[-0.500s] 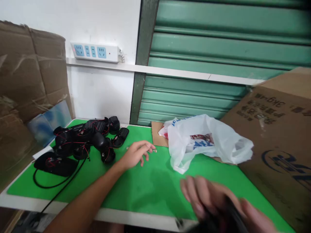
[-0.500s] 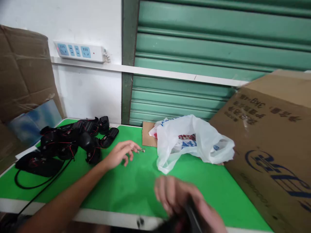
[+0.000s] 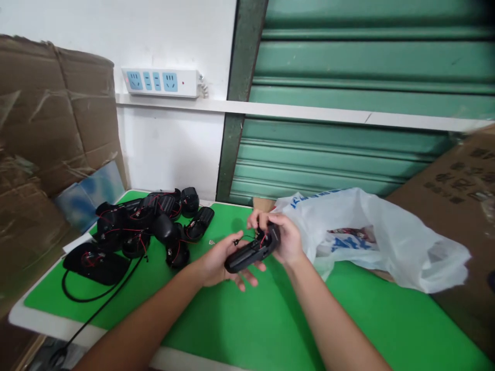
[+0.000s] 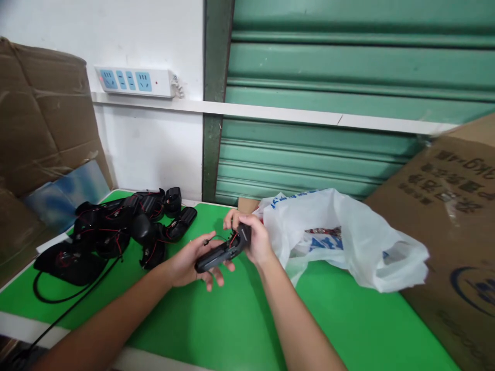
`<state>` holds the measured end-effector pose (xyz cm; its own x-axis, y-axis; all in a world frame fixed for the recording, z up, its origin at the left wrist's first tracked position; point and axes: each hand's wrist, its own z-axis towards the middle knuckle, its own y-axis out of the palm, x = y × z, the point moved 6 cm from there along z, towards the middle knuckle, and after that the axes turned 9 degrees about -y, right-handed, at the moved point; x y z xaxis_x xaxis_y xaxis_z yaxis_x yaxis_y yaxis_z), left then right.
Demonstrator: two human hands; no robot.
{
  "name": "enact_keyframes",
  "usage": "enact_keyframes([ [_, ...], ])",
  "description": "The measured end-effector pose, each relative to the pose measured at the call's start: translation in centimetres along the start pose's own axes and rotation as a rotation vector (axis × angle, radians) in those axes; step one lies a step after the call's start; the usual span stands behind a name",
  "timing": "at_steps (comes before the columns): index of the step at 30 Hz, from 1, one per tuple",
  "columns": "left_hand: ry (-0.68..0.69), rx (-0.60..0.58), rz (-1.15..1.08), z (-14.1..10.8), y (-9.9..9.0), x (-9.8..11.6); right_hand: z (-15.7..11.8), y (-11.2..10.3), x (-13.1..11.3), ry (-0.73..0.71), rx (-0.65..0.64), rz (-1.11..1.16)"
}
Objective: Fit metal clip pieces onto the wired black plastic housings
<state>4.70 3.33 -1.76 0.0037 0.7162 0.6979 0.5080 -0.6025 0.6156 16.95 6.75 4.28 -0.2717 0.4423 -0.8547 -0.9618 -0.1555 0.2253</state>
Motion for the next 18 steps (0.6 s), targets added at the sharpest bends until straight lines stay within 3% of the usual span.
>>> enact_keyframes([
  [4, 0.142, 0.278, 0.13, 0.2, -0.7, 0.4, -1.4, -2.2, 1.2, 0.051, 0.168, -0.146],
  [8, 0.313, 0.495, 0.265, -0.6, -0.9, 1.6, -2.0, -2.9, 1.0, 0.044, 0.213, -0.248],
  [12, 0.403, 0.596, 0.309, -1.4, -1.0, 2.4, -2.1, -2.6, 1.0, 0.073, 0.228, -0.358],
  [18, 0.403, 0.643, 0.237, -2.0, -1.2, 3.0, -2.1, -3.1, 1.2, 0.115, 0.289, -0.321],
])
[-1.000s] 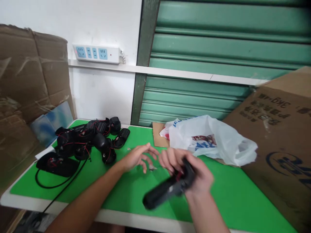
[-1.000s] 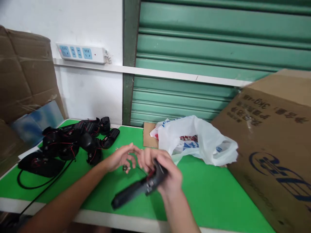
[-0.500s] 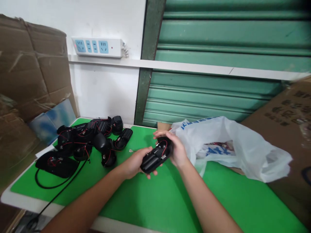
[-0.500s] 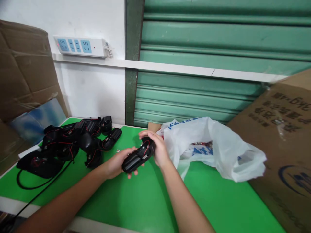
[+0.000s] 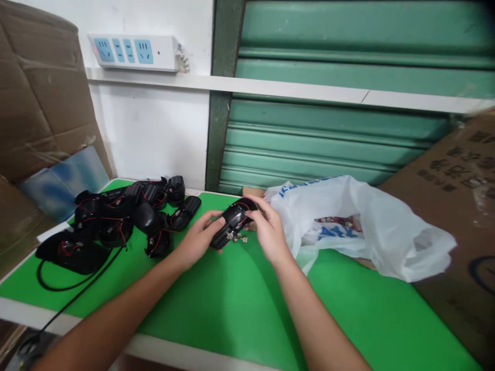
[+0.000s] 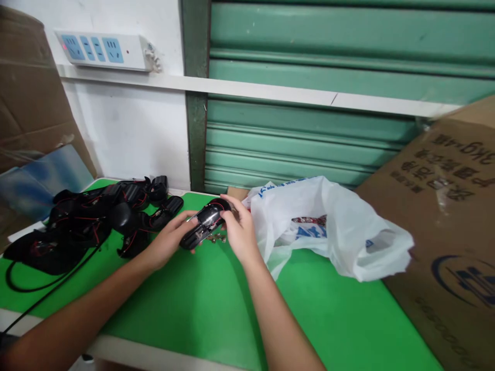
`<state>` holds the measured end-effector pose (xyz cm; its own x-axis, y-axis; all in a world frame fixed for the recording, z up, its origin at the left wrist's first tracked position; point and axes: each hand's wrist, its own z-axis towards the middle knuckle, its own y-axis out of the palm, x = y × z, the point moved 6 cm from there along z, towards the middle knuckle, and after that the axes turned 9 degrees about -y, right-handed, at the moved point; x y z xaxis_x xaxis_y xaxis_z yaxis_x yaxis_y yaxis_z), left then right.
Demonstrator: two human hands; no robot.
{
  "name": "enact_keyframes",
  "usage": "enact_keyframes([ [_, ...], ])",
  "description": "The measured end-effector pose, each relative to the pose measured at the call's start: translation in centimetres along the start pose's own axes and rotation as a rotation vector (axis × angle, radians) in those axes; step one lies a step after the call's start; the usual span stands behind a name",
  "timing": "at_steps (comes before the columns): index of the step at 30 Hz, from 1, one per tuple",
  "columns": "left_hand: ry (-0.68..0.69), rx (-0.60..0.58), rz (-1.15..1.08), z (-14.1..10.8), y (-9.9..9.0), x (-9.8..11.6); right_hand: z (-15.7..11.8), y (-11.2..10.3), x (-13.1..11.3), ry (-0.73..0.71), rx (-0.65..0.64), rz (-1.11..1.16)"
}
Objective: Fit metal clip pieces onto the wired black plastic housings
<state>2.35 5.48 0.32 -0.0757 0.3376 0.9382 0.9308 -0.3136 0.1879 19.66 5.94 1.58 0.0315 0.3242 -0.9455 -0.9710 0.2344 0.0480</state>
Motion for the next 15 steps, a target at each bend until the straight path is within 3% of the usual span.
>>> enact_keyframes([
  [4, -0.029, 0.059, -0.213, 0.1, -0.7, 1.1, -0.1, -0.2, -0.6, 0.0, -0.008, -0.001],
  [9, -0.174, 0.119, -0.543, 0.0, -1.4, 1.4, -0.6, 1.0, 0.2, 0.106, -0.064, 0.074],
  [12, -0.101, 0.13, -0.567, 0.1, -1.7, 1.7, -1.3, 2.0, 1.2, 0.224, -0.007, 0.2],
  [15, 0.064, 0.139, -0.408, 0.2, -1.7, 2.1, -2.4, 3.4, 1.4, 0.28, 0.03, 0.327],
])
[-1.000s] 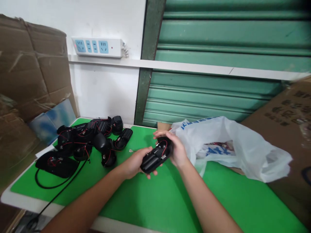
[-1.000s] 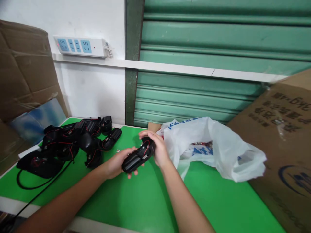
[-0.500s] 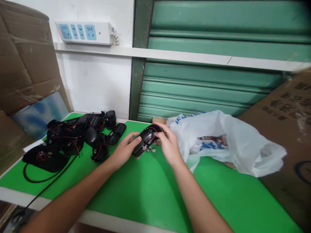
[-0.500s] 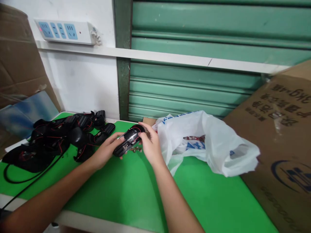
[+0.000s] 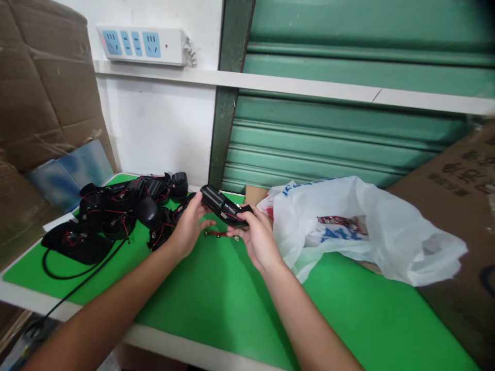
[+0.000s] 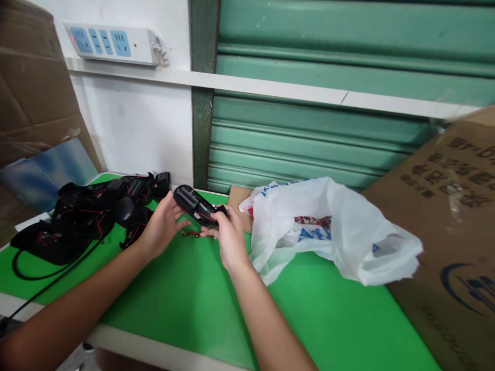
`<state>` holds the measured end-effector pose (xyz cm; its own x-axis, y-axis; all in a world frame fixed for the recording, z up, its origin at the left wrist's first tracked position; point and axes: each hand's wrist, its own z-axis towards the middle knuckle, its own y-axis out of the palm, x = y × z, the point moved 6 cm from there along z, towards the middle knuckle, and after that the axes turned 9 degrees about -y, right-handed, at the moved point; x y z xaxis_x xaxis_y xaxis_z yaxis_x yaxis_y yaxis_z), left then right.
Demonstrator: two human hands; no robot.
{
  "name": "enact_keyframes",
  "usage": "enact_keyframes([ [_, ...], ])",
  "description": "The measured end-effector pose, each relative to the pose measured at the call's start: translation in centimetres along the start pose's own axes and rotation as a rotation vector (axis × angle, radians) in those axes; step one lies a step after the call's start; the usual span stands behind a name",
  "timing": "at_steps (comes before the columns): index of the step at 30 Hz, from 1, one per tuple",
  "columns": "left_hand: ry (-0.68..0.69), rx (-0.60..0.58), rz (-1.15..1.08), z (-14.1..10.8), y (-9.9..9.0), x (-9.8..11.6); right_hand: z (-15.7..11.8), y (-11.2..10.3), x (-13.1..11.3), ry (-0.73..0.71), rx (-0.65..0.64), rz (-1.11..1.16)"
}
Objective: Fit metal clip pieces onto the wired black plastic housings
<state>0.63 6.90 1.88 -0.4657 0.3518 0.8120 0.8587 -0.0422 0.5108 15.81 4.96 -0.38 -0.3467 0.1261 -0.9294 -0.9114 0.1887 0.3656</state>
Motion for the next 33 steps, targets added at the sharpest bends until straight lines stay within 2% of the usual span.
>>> enact_keyframes([
  [3, 0.055, -0.061, 0.063, 0.0, 0.5, -0.6, -1.4, 1.3, 0.4, -0.006, -0.012, -0.055],
  [7, -0.081, -0.141, -0.018, -0.2, 1.1, -2.1, -2.8, 2.2, -0.5, -0.206, -0.055, -0.426],
  [9, -0.136, -0.14, -0.054, -0.4, 1.2, -2.4, -3.1, 2.6, -1.1, -0.305, -0.094, -0.557],
  [12, -0.149, -0.11, -0.104, -0.5, 1.0, -2.2, -3.3, 2.7, -1.8, -0.403, -0.141, -0.688],
  [15, -0.159, -0.092, -0.123, -0.4, 0.8, -2.0, -3.1, 2.6, -2.4, -0.438, -0.141, -0.707],
  [20, -0.231, -0.115, -0.117, -0.4, 1.2, -2.3, -2.4, 2.0, -3.2, -0.444, -0.11, -0.526],
  [24, -0.15, -0.123, -0.126, -0.5, 1.1, -1.8, -1.8, 1.5, -2.8, -0.375, -0.081, -0.43],
  [28, -0.005, -0.105, -0.115, -0.5, 0.7, -1.1, -1.2, 1.5, -0.6, -0.062, -0.169, -0.244],
  [30, 0.059, -0.091, -0.103, -0.5, 0.5, -0.8, -1.1, 1.6, 0.1, 0.051, -0.212, -0.104],
  [33, 0.149, -0.1, -0.104, -0.7, 0.6, -0.4, -0.6, 1.2, -0.1, 0.065, -0.173, 0.011],
])
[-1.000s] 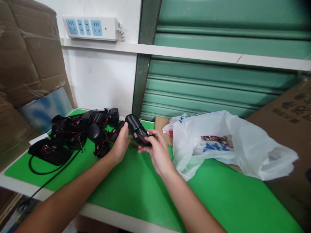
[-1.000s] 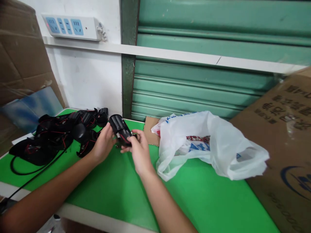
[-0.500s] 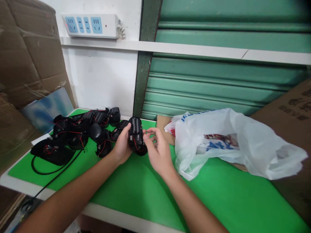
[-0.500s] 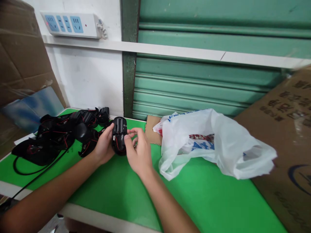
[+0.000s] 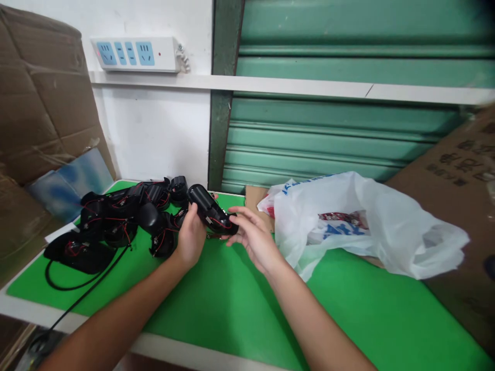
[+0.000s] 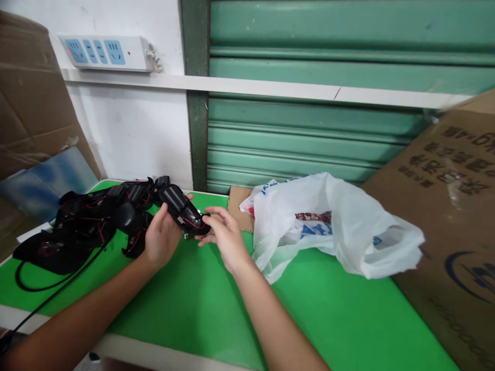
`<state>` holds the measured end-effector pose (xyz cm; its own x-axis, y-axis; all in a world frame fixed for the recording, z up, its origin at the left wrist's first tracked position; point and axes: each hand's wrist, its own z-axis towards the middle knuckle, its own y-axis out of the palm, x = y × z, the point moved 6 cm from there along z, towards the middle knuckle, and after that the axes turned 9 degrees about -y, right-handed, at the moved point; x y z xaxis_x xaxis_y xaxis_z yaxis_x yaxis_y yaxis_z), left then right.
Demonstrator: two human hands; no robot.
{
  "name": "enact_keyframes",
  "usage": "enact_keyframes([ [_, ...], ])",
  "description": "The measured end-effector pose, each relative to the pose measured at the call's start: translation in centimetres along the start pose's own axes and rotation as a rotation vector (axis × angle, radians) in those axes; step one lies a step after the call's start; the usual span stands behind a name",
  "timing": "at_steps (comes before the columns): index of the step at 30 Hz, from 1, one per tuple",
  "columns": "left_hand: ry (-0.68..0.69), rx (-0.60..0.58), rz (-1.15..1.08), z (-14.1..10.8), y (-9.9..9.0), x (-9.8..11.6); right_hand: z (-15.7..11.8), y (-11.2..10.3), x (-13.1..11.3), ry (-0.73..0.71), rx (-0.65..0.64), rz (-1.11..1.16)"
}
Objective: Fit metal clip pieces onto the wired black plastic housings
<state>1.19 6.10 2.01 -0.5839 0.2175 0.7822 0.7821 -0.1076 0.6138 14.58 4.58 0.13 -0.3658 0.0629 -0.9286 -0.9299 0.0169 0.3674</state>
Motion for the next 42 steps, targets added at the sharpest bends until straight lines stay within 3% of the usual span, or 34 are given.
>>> enact_keyframes([
  [5, -0.033, -0.023, -0.012, 0.0, 0.1, 0.1, 0.9, -2.0, -1.0, -0.09, 0.153, -0.032],
  [8, -0.169, -0.033, -0.003, 0.1, -0.1, -0.4, 1.3, -3.2, -1.5, -0.119, 0.22, -0.054],
  [12, -0.401, -0.06, 0.021, 0.0, -0.4, -1.7, 1.4, -3.7, -2.5, -0.15, 0.181, -0.111],
  [19, -0.82, -0.45, -0.017, -1.9, 1.1, -4.1, 1.0, -2.7, -3.3, -0.216, 0.034, -0.211],
  [22, -0.761, -0.407, 0.017, -1.6, 1.0, -4.3, 0.8, -2.6, -3.5, -0.305, 0.049, -0.316],
  [26, -0.583, -0.191, 0.135, -0.6, 0.2, -4.0, -0.1, -2.6, -5.2, -0.578, 0.213, -0.529],
  [30, -0.437, -0.064, 0.239, -0.4, 0.0, -3.4, -1.3, -1.1, -6.1, -0.814, 0.217, -0.822],
  [33, -0.373, -0.08, 0.275, -0.6, 0.4, -3.4, -1.4, -0.6, -5.6, -0.848, 0.221, -0.946],
  [38, -0.381, -0.137, 0.267, -0.7, 0.6, -4.2, -0.8, -1.4, -4.7, -0.82, 0.254, -0.964],
  [42, -0.381, -0.109, 0.283, -0.7, 0.4, -4.4, -0.6, -1.6, -4.6, -0.812, 0.245, -0.972],
])
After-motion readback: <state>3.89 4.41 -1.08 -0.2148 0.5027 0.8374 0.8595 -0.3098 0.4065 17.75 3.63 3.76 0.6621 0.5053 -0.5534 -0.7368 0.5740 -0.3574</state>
